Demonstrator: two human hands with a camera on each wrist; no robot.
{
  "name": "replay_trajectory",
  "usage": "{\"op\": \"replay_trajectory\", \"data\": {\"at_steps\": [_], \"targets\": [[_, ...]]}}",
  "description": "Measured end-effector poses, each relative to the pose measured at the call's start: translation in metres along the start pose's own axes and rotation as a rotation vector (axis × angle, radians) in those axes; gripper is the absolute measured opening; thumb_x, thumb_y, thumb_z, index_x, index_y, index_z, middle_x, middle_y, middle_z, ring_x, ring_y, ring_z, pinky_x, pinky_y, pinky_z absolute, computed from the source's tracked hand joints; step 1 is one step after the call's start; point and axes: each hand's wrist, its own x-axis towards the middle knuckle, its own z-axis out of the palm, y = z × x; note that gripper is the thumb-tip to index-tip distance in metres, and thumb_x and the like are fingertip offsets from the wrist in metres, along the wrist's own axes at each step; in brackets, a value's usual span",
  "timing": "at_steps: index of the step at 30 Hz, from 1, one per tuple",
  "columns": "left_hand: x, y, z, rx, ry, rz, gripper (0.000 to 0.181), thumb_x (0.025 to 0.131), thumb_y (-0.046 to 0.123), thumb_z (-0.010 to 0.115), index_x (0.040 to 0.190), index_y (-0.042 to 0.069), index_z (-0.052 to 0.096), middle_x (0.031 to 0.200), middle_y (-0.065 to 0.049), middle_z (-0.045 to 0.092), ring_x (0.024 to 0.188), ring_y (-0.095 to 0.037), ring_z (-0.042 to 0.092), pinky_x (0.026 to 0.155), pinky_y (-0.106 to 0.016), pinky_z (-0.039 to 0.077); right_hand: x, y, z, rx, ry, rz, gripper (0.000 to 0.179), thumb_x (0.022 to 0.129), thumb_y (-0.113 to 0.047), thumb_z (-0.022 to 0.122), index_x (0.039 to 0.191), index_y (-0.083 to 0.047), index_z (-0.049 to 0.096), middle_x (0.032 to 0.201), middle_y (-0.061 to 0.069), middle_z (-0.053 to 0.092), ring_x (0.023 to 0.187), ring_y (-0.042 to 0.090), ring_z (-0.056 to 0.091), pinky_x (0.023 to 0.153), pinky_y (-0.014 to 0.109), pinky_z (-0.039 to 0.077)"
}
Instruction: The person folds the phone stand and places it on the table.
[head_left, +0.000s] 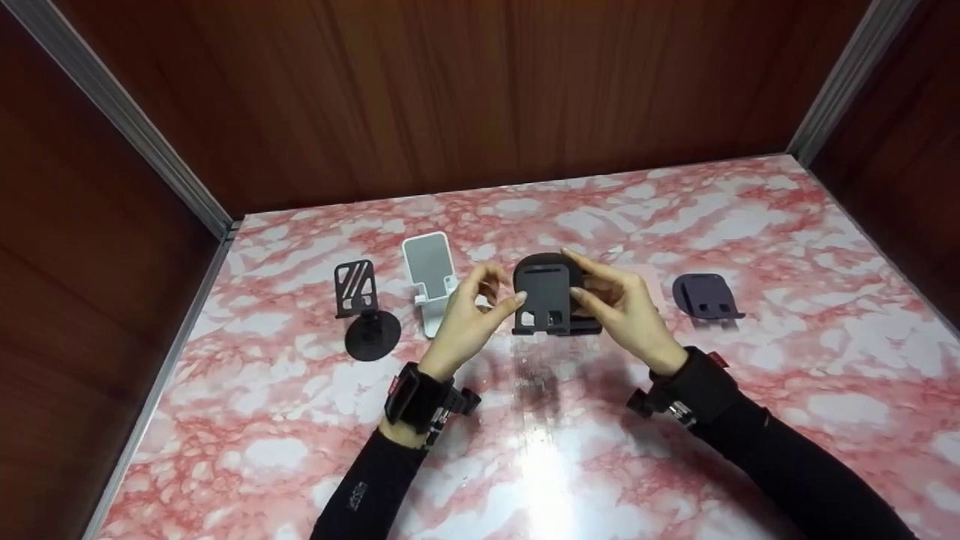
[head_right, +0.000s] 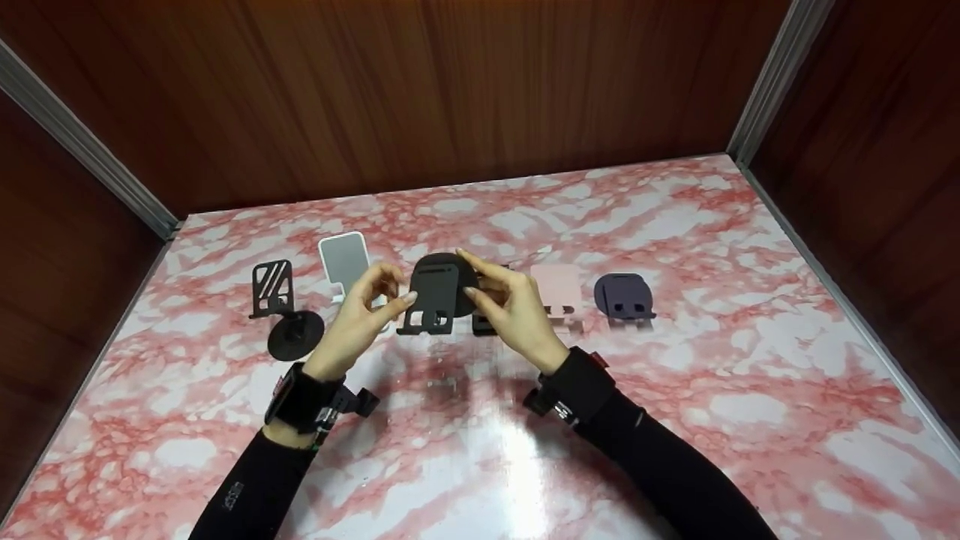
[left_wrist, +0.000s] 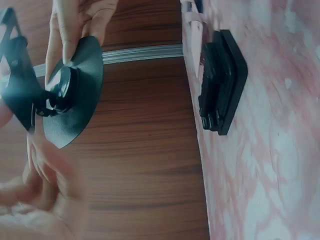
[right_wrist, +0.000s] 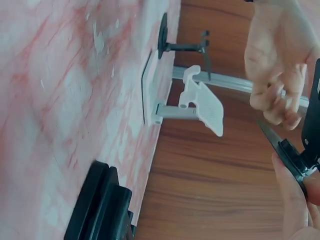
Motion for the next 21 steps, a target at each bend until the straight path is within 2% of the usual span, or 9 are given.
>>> {"op": "replay_trajectory", "data": {"at_steps": [1, 3, 6, 9, 11, 14, 17, 21], "targets": [[0.0, 0.0, 0.001, 0.021, 0.012, -0.006, 0.032, 0.089, 0.017, 0.07, 0.111, 0.0, 0.055, 0.099, -0.008, 0.054, 0.089, -0.022, 0.053, 0.075, -0.03, 0.047, 0.0, 0.0, 0.0, 0.019, 0.007, 0.02, 0.054, 0.091, 0.014, 0.056, 0.141, -0.002, 0.047, 0.105, 0.022, 0.068, 0.085, 0.02, 0.069, 0.075, 0.033, 0.058], [0.0, 0.0, 0.003, -0.013, -0.004, -0.051, 0.042, 0.091, 0.021, 0.068, 0.123, 0.002, 0.049, 0.112, -0.012, 0.053, 0.099, -0.025, 0.054, 0.084, -0.032, 0.049, 0.0, 0.0, 0.001, 0.05, 0.023, 0.059, 0.054, 0.091, 0.015, 0.055, 0.141, -0.001, 0.046, 0.106, 0.024, 0.067, 0.086, 0.02, 0.069, 0.076, 0.033, 0.057], [-0.001, 0.0, 0.006, -0.171, -0.073, -0.161, 0.044, 0.096, 0.022, 0.06, 0.133, 0.003, 0.046, 0.123, -0.016, 0.054, 0.107, -0.027, 0.057, 0.09, -0.039, 0.052, 0.0, 0.001, 0.003, 0.111, 0.038, 0.111, 0.054, 0.091, 0.015, 0.053, 0.142, 0.0, 0.045, 0.109, 0.026, 0.065, 0.089, 0.021, 0.068, 0.079, 0.034, 0.057], [-0.002, -0.001, 0.009, -0.331, -0.101, -0.224, 0.036, 0.099, 0.019, 0.055, 0.13, 0.001, 0.05, 0.117, -0.018, 0.06, 0.103, -0.027, 0.062, 0.09, -0.043, 0.053, -0.001, 0.003, 0.005, 0.158, 0.038, 0.151, 0.054, 0.092, 0.015, 0.051, 0.143, 0.0, 0.043, 0.112, 0.026, 0.065, 0.093, 0.021, 0.068, 0.081, 0.034, 0.056], [-0.003, -0.001, 0.01, -0.401, -0.093, -0.225, 0.032, 0.099, 0.015, 0.054, 0.125, -0.002, 0.052, 0.112, -0.019, 0.064, 0.099, -0.028, 0.064, 0.089, -0.044, 0.054, -0.002, 0.002, 0.006, 0.187, 0.031, 0.173, 0.053, 0.093, 0.014, 0.05, 0.144, 0.0, 0.042, 0.112, 0.025, 0.065, 0.093, 0.021, 0.068, 0.081, 0.034, 0.056], [-0.002, -0.001, 0.011, -0.434, -0.069, -0.207, 0.03, 0.098, 0.013, 0.055, 0.122, -0.005, 0.053, 0.108, -0.018, 0.066, 0.095, -0.027, 0.065, 0.087, -0.043, 0.055, -0.003, 0.0, 0.006, 0.256, 0.01, 0.204, 0.048, 0.098, 0.006, 0.048, 0.145, 0.001, 0.039, 0.118, 0.021, 0.064, 0.096, 0.022, 0.067, 0.084, 0.035, 0.055], [-0.002, -0.002, 0.011, -0.425, -0.058, -0.202, 0.031, 0.098, 0.013, 0.055, 0.122, -0.005, 0.054, 0.106, -0.018, 0.066, 0.095, -0.026, 0.065, 0.086, -0.042, 0.055, -0.003, -0.004, 0.006, 0.347, -0.017, 0.242, 0.044, 0.104, -0.009, 0.045, 0.147, -0.002, 0.038, 0.121, 0.02, 0.062, 0.1, 0.025, 0.065, 0.089, 0.039, 0.053], [-0.001, -0.003, 0.011, -0.409, -0.047, -0.208, 0.03, 0.098, 0.013, 0.056, 0.122, -0.005, 0.054, 0.106, -0.018, 0.066, 0.095, -0.027, 0.066, 0.086, -0.041, 0.055, -0.003, -0.006, 0.004, 0.384, -0.073, 0.285, 0.052, 0.104, -0.024, 0.049, 0.15, -0.004, 0.033, 0.135, 0.019, 0.053, 0.114, 0.026, 0.058, 0.096, 0.043, 0.049]]}}
